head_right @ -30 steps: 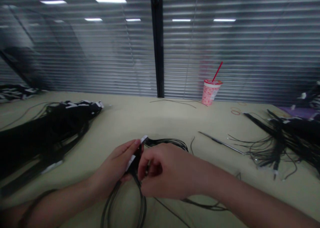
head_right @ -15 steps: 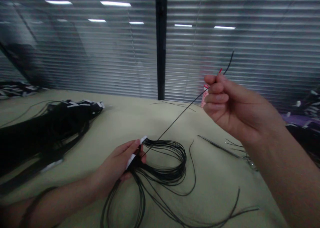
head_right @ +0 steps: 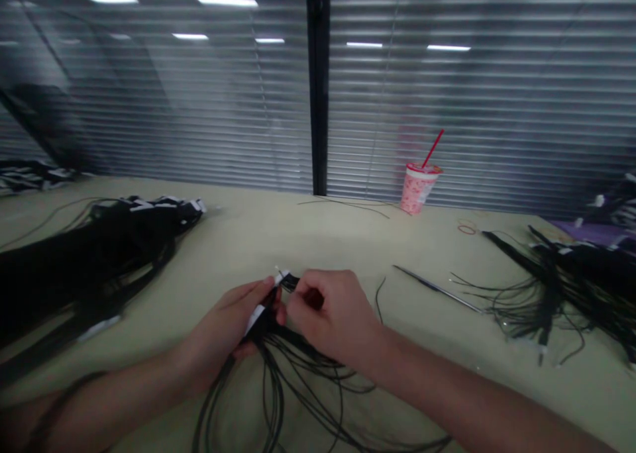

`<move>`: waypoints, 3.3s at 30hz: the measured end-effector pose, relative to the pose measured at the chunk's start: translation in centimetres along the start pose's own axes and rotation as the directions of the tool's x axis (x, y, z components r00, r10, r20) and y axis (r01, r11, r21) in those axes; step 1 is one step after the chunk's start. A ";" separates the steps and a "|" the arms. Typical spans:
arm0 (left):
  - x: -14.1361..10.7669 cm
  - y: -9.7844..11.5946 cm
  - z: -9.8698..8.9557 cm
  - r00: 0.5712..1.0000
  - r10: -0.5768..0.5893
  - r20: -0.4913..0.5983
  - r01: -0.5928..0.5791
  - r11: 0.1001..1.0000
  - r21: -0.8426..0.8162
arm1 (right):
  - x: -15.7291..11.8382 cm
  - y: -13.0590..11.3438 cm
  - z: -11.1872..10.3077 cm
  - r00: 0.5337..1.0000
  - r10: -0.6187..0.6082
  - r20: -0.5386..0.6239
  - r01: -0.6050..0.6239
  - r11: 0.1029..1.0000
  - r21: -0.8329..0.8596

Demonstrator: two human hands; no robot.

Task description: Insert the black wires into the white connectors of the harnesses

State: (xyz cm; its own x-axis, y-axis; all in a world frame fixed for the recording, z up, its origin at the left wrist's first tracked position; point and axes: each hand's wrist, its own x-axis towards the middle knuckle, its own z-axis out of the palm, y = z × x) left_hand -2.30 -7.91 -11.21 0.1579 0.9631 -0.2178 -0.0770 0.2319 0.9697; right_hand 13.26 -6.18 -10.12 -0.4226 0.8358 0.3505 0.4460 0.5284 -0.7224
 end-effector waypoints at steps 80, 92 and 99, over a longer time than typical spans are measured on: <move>-0.1 0.9 -0.1 0.999 -0.048 0.011 0.046 0.991 0.123 | 2.4 7.0 -4.0 0.996 0.091 0.001 -0.082 0.905 -0.418; -0.2 0.6 0.0 0.983 -0.152 0.105 0.136 0.980 0.143 | 2.3 6.5 -3.8 0.892 -0.198 -0.406 -0.021 0.880 -0.475; -0.3 0.7 0.0 0.974 -0.172 0.146 0.156 0.982 0.110 | 2.1 6.3 -3.3 0.926 -0.124 -0.358 -0.066 0.877 -0.475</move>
State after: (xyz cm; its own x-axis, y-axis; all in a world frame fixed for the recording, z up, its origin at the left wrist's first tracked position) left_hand -2.37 -8.03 -10.48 0.3106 0.8788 -0.3624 0.0571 0.3633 0.9299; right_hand 17.81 -0.60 -11.97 -0.1643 0.7614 0.6271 0.7941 0.4792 -0.3738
